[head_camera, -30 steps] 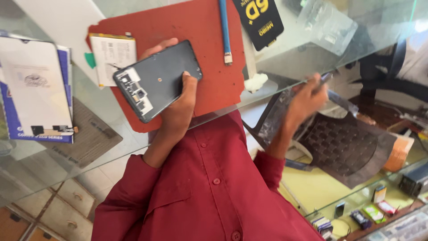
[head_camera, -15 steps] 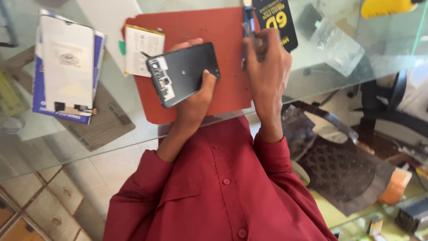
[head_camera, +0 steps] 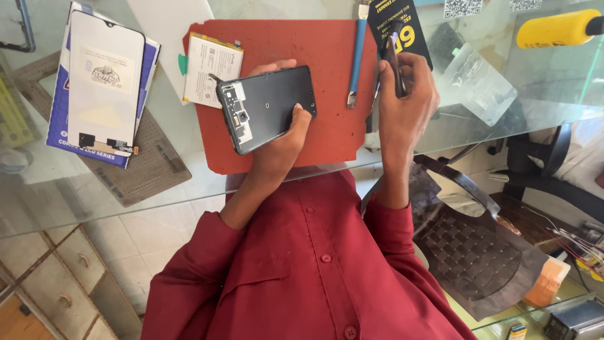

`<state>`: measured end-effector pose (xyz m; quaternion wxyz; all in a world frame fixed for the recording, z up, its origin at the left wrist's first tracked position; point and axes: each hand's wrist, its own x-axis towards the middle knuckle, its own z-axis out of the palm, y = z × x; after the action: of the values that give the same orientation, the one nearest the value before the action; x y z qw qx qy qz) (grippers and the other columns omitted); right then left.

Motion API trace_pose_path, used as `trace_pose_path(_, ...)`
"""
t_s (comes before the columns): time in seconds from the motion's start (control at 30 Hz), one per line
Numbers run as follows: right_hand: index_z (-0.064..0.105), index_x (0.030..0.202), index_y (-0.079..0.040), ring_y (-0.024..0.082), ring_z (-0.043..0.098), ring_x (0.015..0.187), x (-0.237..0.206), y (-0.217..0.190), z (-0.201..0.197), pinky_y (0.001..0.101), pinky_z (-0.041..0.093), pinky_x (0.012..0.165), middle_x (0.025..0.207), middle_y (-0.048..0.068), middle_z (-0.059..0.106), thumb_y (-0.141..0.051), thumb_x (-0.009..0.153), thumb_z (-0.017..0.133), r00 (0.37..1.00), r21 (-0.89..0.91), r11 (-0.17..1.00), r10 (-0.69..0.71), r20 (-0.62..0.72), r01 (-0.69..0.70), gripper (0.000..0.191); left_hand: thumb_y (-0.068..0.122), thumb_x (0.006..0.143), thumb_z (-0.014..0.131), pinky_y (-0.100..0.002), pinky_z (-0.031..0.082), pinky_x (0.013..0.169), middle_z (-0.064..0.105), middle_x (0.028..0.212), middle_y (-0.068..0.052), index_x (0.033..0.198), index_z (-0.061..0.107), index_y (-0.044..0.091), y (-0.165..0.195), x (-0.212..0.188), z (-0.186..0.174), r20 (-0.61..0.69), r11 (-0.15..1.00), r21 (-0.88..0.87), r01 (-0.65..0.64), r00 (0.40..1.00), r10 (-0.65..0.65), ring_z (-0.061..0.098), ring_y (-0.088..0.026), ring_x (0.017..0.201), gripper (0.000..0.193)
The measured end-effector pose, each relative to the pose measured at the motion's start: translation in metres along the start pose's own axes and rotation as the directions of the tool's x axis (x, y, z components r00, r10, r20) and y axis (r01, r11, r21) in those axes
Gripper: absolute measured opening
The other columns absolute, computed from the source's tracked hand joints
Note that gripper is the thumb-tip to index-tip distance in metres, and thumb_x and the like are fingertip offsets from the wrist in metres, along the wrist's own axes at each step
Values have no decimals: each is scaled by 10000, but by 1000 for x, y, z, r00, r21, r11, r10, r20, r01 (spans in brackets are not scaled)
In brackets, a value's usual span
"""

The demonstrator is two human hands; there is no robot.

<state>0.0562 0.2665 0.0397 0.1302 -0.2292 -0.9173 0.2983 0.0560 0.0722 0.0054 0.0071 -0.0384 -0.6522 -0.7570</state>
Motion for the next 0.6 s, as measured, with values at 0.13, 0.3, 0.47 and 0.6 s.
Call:
trace_pose_path(0.13, 684, 1071, -5, 243, 703, 853, 0, 1, -6, 385, 530, 739, 979, 105, 701, -87, 992, 759, 982, -66, 980, -191, -7, 190, 136, -194, 909, 580, -317, 533, 1121, 551, 1411, -144, 1453, 383, 10, 0, 0, 1, -5, 1000, -5, 4, 1000, -4, 586, -213, 1297, 613)
trace_pose_path(0.3, 654, 1089, 7, 261, 667, 772, 2, -3, -6, 380, 504, 635, 987, 126, 654, -61, 981, 716, 988, -33, 990, -133, 78, 135, 142, -199, 908, 569, -319, 526, 1131, 542, 1420, -148, 1459, 363, 20, 1, 1, 2, -4, 1000, -24, -10, 1000, 10, 578, -215, 1308, 628)
trace_pose_path(0.47, 598, 1161, -17, 302, 703, 900, 21, 10, 3, 418, 517, 681, 1267, 142, 592, -62, 1012, 713, 917, -227, 889, -375, 135, 397, 194, -198, 899, 581, -322, 524, 1119, 544, 1410, -147, 1446, 370, 18, 4, 3, 3, -15, 1000, 9, -22, 1000, 22, 576, -215, 1292, 625)
trace_pose_path(0.6, 604, 1162, -19, 285, 716, 919, 35, 33, -3, 395, 551, 676, 1241, 128, 564, -125, 1057, 715, 963, -336, 904, -265, 48, 265, 186, -188, 906, 564, -343, 537, 1138, 537, 1462, -145, 1437, 367, 9, 9, 2, 2, 3, 998, -43, 43, 999, -43, 575, -224, 1322, 599)
